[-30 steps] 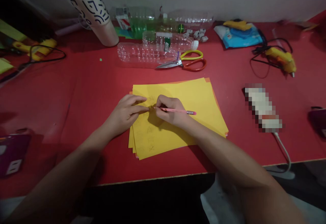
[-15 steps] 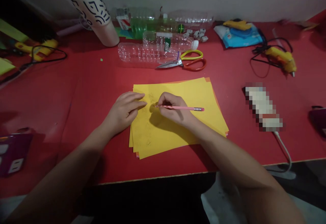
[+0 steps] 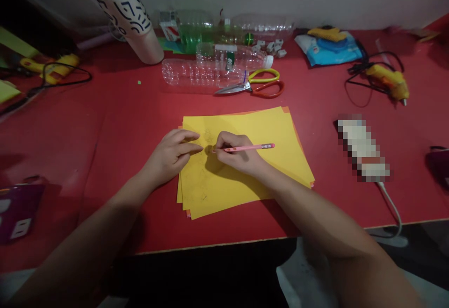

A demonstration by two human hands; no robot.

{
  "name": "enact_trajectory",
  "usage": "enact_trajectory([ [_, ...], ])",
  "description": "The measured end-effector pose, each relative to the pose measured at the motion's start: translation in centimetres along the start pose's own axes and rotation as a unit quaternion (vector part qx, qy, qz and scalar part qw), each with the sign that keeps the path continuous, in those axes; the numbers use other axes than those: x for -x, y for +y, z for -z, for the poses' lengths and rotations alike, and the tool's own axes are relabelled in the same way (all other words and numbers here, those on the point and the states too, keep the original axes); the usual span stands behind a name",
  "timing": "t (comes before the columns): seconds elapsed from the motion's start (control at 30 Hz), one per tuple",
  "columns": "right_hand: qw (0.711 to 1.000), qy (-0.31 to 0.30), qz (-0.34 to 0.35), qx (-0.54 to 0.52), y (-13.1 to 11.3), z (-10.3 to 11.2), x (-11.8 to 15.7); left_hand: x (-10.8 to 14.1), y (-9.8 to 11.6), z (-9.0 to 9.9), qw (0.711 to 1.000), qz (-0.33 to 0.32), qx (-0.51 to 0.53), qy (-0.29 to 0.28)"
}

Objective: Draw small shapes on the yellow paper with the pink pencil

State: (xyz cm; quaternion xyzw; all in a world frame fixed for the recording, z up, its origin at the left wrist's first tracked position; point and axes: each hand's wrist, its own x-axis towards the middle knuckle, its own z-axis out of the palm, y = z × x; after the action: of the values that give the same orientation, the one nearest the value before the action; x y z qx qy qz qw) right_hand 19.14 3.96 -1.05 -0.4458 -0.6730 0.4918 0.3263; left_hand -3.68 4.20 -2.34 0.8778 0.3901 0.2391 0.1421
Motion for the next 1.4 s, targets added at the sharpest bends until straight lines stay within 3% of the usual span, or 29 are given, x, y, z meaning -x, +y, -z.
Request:
enact_trajectory([
  [0.33, 1.0, -0.018, 0.005, 0.014, -0.07, 0.0, -0.03, 0.05, 0.05, -0.21, 1.0, 0.009, -0.009, 0.004],
  [0.9, 0.998, 0.059, 0.001, 0.035, -0.42, -0.35, -0.18, -0.05, 0.16, 0.09, 1.0, 0.017, -0.003, -0.009],
  [1.4, 0.997, 0.066, 0.007, 0.037, -0.17, -0.35, -0.22, -0.04, 0.07, 0.02, 1.0, 0.011, 0.001, -0.003],
])
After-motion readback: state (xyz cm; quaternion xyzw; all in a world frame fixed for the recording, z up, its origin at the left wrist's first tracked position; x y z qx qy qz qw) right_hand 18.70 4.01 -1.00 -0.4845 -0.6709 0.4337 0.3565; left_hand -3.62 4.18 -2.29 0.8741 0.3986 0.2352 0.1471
